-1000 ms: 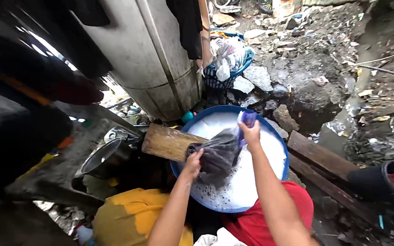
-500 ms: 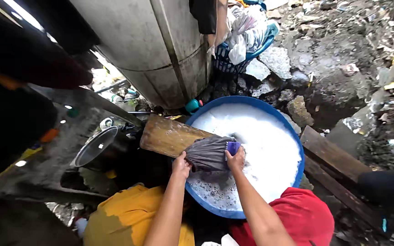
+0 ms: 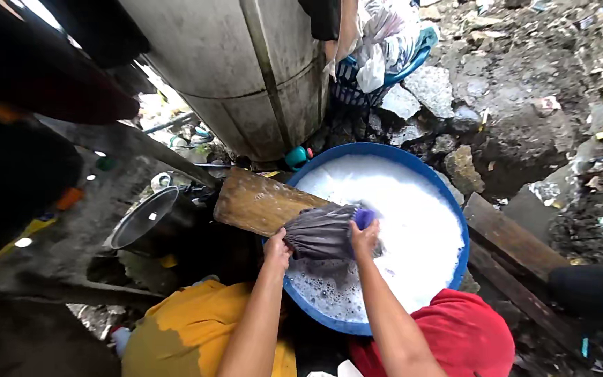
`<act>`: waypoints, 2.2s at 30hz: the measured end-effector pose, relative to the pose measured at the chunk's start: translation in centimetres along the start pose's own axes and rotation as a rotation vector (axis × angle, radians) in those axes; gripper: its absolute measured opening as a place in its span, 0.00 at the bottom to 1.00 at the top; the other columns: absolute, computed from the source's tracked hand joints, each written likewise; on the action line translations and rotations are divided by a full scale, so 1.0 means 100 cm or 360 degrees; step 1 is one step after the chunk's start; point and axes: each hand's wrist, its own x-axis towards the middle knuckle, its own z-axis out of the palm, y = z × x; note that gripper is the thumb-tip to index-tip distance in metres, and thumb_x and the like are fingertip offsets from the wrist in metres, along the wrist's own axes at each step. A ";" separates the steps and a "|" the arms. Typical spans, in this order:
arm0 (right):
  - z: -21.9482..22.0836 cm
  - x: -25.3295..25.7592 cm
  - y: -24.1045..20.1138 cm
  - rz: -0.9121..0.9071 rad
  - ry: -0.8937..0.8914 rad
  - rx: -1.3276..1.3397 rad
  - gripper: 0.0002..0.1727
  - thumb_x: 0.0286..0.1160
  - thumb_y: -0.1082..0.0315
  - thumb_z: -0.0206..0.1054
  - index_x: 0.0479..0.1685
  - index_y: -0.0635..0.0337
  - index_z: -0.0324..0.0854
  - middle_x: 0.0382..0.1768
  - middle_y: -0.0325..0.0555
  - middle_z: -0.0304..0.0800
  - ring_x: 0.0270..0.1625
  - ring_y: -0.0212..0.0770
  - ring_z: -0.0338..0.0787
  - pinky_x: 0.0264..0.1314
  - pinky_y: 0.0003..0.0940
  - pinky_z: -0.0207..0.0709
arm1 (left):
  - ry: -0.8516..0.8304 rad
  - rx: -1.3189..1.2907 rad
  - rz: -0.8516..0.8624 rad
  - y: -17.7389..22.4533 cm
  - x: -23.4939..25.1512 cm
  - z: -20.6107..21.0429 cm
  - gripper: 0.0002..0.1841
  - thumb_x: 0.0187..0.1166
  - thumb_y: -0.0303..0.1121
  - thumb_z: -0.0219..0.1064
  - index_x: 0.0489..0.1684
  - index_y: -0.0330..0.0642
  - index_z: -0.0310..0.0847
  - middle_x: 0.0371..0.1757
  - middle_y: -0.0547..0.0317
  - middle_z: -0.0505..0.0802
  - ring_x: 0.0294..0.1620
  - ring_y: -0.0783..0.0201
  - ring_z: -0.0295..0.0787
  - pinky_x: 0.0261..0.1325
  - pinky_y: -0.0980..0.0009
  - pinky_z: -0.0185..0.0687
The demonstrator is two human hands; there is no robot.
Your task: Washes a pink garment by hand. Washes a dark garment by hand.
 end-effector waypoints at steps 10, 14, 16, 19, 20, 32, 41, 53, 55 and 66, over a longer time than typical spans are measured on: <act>0.005 0.030 0.009 -0.0301 -0.0082 -0.0199 0.43 0.74 0.48 0.76 0.81 0.70 0.68 0.73 0.74 0.78 0.76 0.72 0.79 0.76 0.70 0.71 | 0.0052 0.0087 0.0099 -0.003 0.005 -0.002 0.22 0.91 0.37 0.58 0.73 0.28 0.69 0.59 0.38 0.86 0.51 0.54 0.86 0.56 0.59 0.83; -0.001 0.013 -0.028 -0.0127 -0.0019 0.0032 0.41 0.77 0.54 0.75 0.84 0.69 0.63 0.73 0.74 0.78 0.76 0.70 0.80 0.76 0.66 0.73 | 0.0039 0.0107 0.0111 -0.004 0.004 -0.003 0.22 0.91 0.38 0.58 0.73 0.28 0.70 0.60 0.38 0.86 0.53 0.54 0.85 0.57 0.59 0.83; 0.035 -0.043 -0.059 -0.0516 -0.0249 0.0100 0.37 0.73 0.55 0.77 0.77 0.69 0.71 0.67 0.70 0.83 0.69 0.66 0.85 0.71 0.64 0.79 | 0.0061 0.0096 0.0150 -0.004 0.003 -0.003 0.19 0.91 0.37 0.58 0.68 0.29 0.74 0.56 0.40 0.87 0.50 0.54 0.86 0.55 0.58 0.84; 0.060 -0.077 -0.050 -0.0804 -0.0563 -0.0128 0.37 0.69 0.48 0.78 0.73 0.64 0.79 0.67 0.64 0.85 0.71 0.61 0.85 0.72 0.60 0.78 | 0.0114 0.0068 0.0164 -0.007 0.002 -0.005 0.15 0.90 0.34 0.56 0.59 0.29 0.77 0.48 0.43 0.87 0.44 0.56 0.83 0.48 0.58 0.82; 0.053 -0.059 -0.029 -0.0784 -0.0491 -0.0181 0.37 0.69 0.47 0.78 0.74 0.63 0.79 0.69 0.64 0.84 0.72 0.62 0.84 0.74 0.61 0.77 | 0.0081 0.0094 0.0136 -0.005 0.003 -0.004 0.18 0.91 0.36 0.57 0.66 0.28 0.74 0.53 0.41 0.87 0.47 0.55 0.85 0.53 0.59 0.84; 0.061 -0.090 -0.046 -0.0747 -0.0538 -0.0065 0.34 0.69 0.51 0.78 0.68 0.67 0.81 0.66 0.64 0.85 0.70 0.60 0.85 0.74 0.57 0.78 | 0.0139 0.0102 0.0122 -0.004 -0.003 -0.005 0.14 0.89 0.32 0.55 0.61 0.30 0.76 0.49 0.42 0.87 0.44 0.54 0.83 0.48 0.55 0.82; 0.004 -0.016 -0.002 -0.0027 0.0022 0.0055 0.40 0.76 0.56 0.76 0.81 0.72 0.65 0.75 0.74 0.76 0.77 0.67 0.79 0.79 0.61 0.72 | 0.0030 0.0071 0.0083 -0.002 0.002 0.001 0.20 0.91 0.37 0.58 0.72 0.29 0.70 0.56 0.41 0.86 0.47 0.58 0.86 0.53 0.64 0.84; -0.007 0.030 0.033 0.0093 0.0125 -0.0021 0.43 0.76 0.51 0.75 0.84 0.66 0.62 0.75 0.73 0.76 0.76 0.69 0.79 0.76 0.66 0.73 | 0.0060 0.0154 0.0111 -0.002 0.002 0.001 0.21 0.91 0.37 0.59 0.72 0.28 0.71 0.58 0.39 0.86 0.49 0.57 0.86 0.55 0.65 0.83; 0.013 -0.002 -0.008 -0.0147 0.0029 0.0118 0.41 0.76 0.54 0.75 0.82 0.68 0.65 0.73 0.73 0.78 0.74 0.69 0.81 0.75 0.66 0.75 | 0.0040 0.0170 0.0141 -0.002 0.002 0.002 0.21 0.92 0.37 0.58 0.71 0.28 0.71 0.57 0.39 0.86 0.48 0.58 0.86 0.54 0.64 0.84; -0.016 0.062 0.012 0.0057 0.0095 -0.0047 0.43 0.74 0.52 0.76 0.83 0.68 0.65 0.74 0.73 0.77 0.76 0.70 0.80 0.76 0.67 0.72 | 0.0056 0.0217 0.0137 0.000 0.006 0.001 0.19 0.90 0.36 0.60 0.68 0.27 0.73 0.52 0.41 0.87 0.45 0.58 0.86 0.51 0.63 0.84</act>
